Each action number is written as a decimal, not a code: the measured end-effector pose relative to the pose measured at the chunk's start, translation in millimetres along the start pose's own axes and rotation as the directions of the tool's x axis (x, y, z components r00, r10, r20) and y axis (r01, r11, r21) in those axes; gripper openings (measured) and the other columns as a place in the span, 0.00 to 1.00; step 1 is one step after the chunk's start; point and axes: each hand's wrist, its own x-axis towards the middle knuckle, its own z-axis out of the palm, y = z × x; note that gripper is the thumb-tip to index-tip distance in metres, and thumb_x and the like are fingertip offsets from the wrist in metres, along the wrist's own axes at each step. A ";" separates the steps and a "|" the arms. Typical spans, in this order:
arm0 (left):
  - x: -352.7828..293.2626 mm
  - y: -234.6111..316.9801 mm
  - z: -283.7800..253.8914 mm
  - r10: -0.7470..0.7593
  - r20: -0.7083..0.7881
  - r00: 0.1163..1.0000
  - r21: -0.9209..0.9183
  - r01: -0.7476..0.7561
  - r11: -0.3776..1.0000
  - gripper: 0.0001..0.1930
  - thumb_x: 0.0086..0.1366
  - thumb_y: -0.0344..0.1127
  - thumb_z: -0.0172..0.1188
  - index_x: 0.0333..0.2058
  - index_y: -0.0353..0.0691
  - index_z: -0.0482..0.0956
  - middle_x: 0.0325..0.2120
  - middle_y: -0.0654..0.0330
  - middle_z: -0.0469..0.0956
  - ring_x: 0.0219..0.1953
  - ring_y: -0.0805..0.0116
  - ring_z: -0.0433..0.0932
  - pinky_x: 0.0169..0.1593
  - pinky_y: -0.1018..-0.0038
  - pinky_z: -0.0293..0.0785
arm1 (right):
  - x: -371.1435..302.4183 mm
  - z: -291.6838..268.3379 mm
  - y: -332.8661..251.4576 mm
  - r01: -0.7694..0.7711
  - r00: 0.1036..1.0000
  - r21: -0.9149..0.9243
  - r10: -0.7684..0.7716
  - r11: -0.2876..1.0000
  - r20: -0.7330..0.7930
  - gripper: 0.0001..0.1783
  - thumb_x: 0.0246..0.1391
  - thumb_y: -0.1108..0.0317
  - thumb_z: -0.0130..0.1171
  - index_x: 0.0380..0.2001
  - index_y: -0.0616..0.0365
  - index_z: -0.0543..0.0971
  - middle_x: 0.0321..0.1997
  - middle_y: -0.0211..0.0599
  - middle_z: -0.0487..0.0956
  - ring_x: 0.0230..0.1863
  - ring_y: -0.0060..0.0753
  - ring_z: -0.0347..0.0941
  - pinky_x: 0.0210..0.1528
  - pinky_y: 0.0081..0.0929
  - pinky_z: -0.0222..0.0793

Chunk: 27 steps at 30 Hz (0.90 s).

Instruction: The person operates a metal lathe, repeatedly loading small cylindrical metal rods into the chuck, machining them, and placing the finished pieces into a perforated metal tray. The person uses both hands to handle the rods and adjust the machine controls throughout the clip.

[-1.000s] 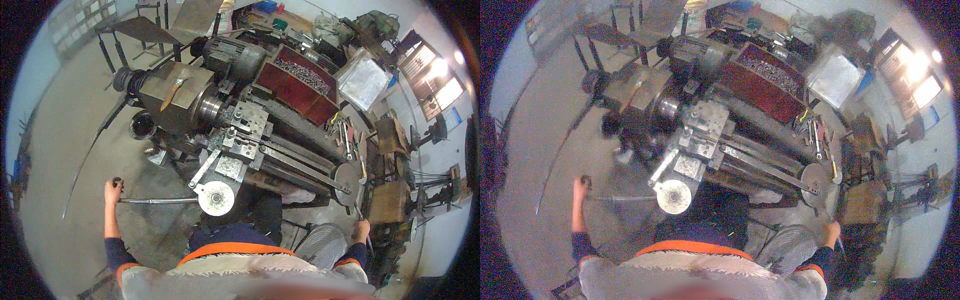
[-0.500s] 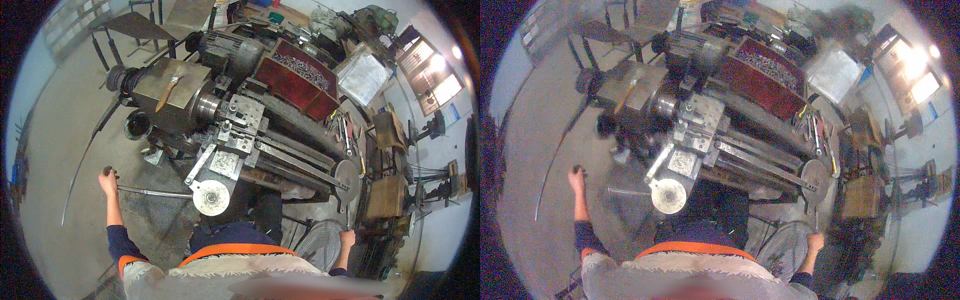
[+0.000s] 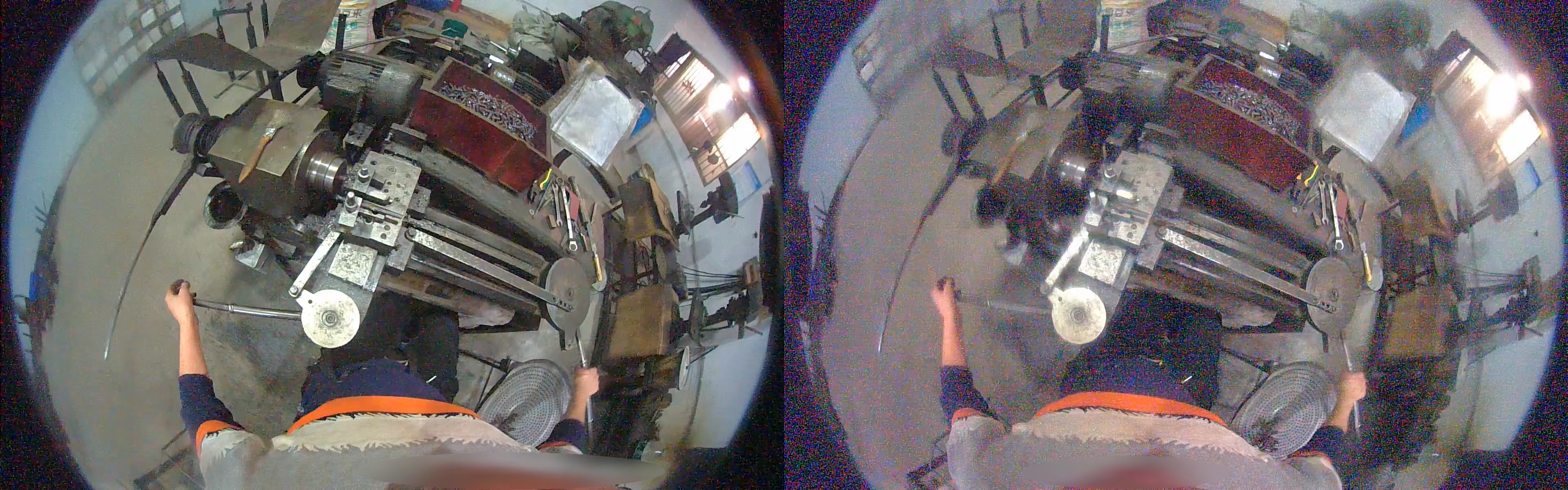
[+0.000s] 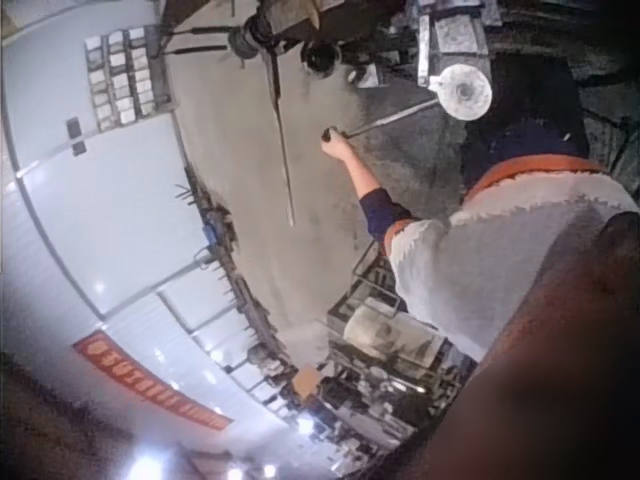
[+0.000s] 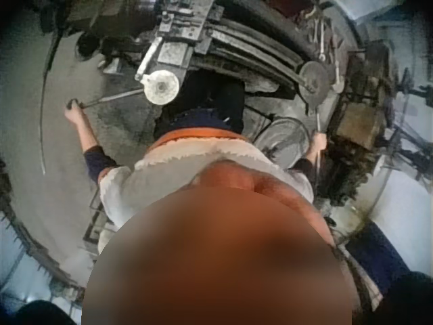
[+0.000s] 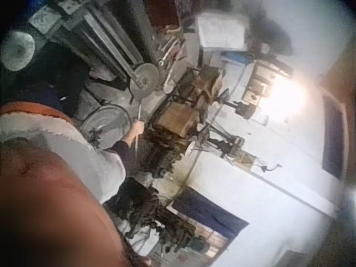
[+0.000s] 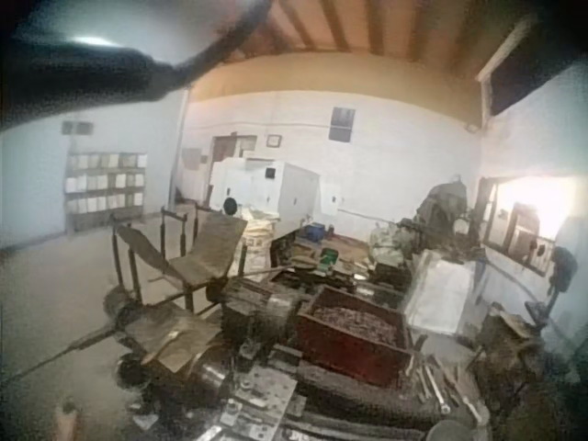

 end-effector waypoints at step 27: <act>51.2 87.2 148.3 0.269 0.135 0.954 0.270 -0.297 0.916 0.19 0.47 0.41 0.58 0.40 0.41 0.76 0.35 0.54 0.78 0.40 0.56 0.76 0.46 0.67 0.68 | -16.3 17.7 8.7 0.060 0.994 0.036 -0.056 0.998 -0.090 0.20 0.39 0.56 0.49 0.27 0.64 0.74 0.31 0.55 0.76 0.36 0.57 0.72 0.38 0.45 0.68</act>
